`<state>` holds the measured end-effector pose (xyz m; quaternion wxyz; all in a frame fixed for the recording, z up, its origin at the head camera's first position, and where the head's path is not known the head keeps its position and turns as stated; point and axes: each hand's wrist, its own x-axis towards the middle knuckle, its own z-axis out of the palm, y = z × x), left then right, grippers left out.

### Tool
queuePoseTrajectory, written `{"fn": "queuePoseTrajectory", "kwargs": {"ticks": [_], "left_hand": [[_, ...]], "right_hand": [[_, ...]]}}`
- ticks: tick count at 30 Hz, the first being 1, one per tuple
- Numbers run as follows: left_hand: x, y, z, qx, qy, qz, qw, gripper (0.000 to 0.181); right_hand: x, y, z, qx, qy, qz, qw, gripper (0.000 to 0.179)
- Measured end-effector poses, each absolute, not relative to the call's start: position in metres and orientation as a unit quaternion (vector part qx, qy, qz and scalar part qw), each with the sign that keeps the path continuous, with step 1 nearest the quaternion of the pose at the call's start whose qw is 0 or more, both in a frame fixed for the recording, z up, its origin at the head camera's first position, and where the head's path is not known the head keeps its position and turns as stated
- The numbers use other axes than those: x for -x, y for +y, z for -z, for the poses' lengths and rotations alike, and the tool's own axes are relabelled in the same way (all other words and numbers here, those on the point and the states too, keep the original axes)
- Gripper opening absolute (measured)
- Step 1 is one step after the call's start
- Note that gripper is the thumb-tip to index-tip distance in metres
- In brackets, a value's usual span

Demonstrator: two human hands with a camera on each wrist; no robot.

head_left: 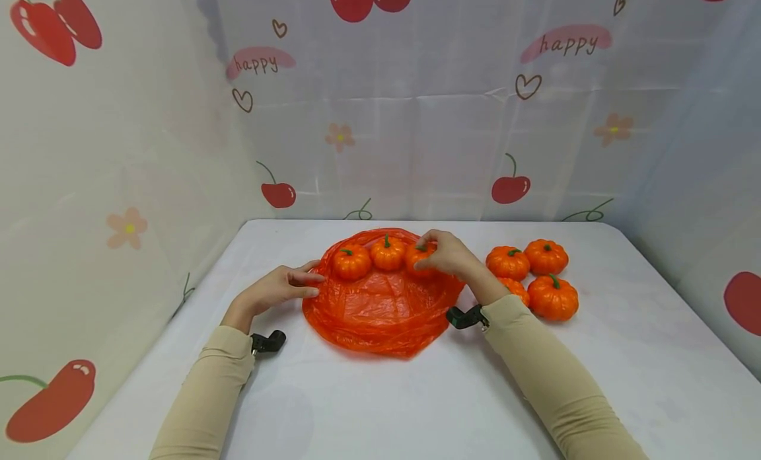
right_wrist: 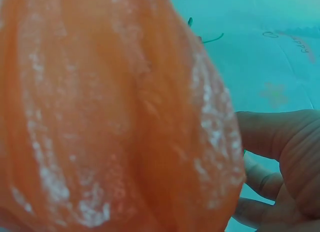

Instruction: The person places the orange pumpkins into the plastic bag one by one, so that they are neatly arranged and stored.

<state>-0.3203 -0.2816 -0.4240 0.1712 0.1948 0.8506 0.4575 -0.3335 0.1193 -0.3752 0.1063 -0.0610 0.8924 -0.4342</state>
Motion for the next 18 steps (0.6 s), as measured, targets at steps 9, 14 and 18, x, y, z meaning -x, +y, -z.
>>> {"fn": "queuePoseTrajectory", "kwargs": {"ticks": [9,14,18], "left_hand": [[0.3204,-0.2811,0.4233,-0.189,0.850,-0.460,0.173,0.045],[0.3207,-0.2808,0.4244,-0.186,0.851,-0.458,0.176,0.045],[0.3214,-0.2804,0.4240,-0.182,0.851,-0.459,0.177,0.046]], "right_hand": [[0.3342,0.1213,0.3775,0.065,0.893,0.434,0.098,0.041],[0.3341,0.1220,0.3778,0.064,0.895,0.432,0.094,0.040],[0.3336,0.1243,0.3761,0.064,0.897,0.428,0.089,0.040]]}}
